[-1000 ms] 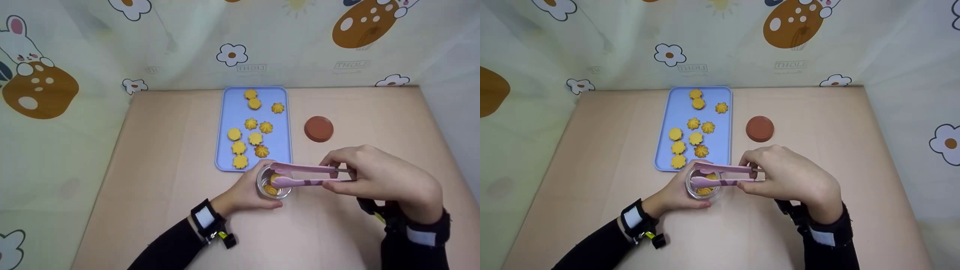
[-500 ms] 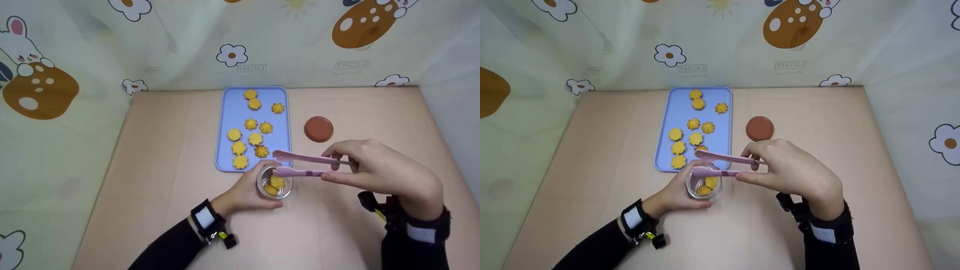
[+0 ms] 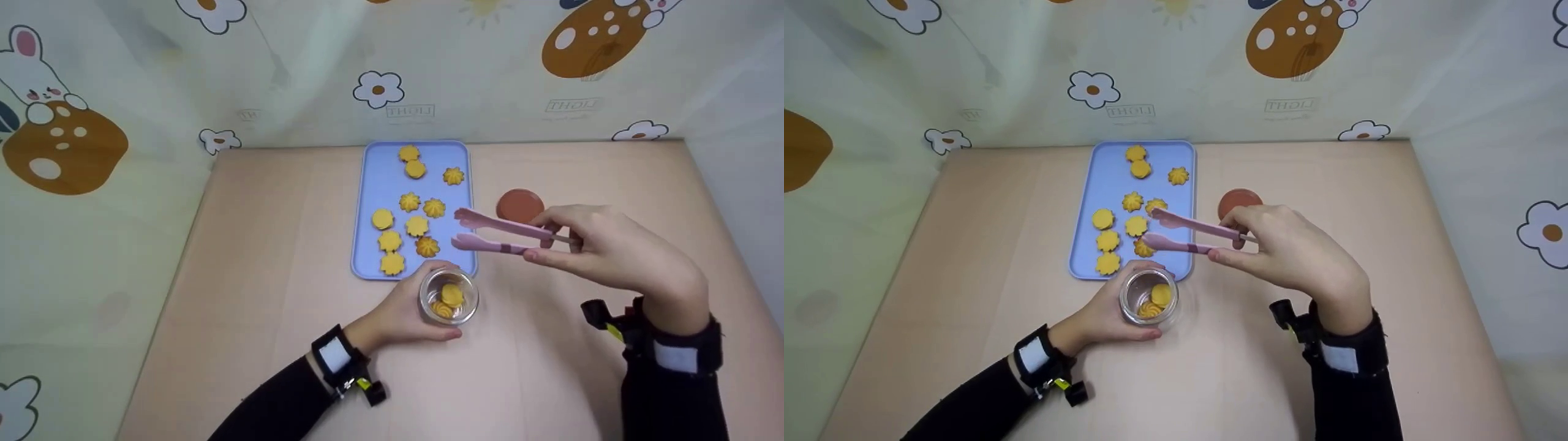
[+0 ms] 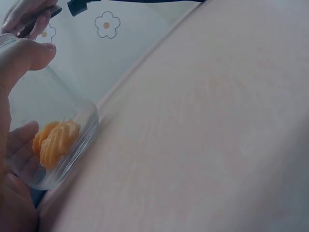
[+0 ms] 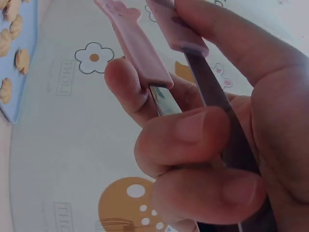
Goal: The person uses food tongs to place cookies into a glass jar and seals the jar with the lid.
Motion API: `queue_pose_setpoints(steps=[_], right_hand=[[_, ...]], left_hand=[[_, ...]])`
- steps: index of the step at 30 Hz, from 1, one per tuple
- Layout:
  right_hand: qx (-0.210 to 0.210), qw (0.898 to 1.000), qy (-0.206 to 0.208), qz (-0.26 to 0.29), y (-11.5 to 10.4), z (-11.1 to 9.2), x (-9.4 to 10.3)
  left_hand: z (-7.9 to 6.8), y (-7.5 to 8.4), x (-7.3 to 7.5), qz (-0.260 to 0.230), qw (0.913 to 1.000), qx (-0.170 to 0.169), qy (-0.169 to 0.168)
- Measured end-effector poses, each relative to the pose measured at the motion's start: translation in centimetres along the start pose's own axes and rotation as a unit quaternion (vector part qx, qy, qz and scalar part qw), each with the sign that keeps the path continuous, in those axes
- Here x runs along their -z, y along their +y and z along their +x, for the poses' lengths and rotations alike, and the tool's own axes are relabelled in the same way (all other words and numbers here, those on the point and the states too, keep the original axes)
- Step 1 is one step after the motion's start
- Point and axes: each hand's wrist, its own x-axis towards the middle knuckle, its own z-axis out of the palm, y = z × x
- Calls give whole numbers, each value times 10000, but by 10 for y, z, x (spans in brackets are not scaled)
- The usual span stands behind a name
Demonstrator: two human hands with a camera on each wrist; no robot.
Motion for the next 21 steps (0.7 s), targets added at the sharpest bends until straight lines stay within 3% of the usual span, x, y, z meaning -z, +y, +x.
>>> queue_pose_setpoints(steps=[10, 18, 21], right_hand=[[-1031, 9924, 674, -26, 24, 35, -28], [-1306, 9912, 126, 196, 43, 60, -42], [-1160, 9932, -24, 43, 53, 77, -43]], left_hand=[[-1, 0, 0, -62, 10000, 34, -17], [-1, 0, -2, -74, 9999, 148, -46], [-2, 0, -2, -55, 9999, 122, 16]])
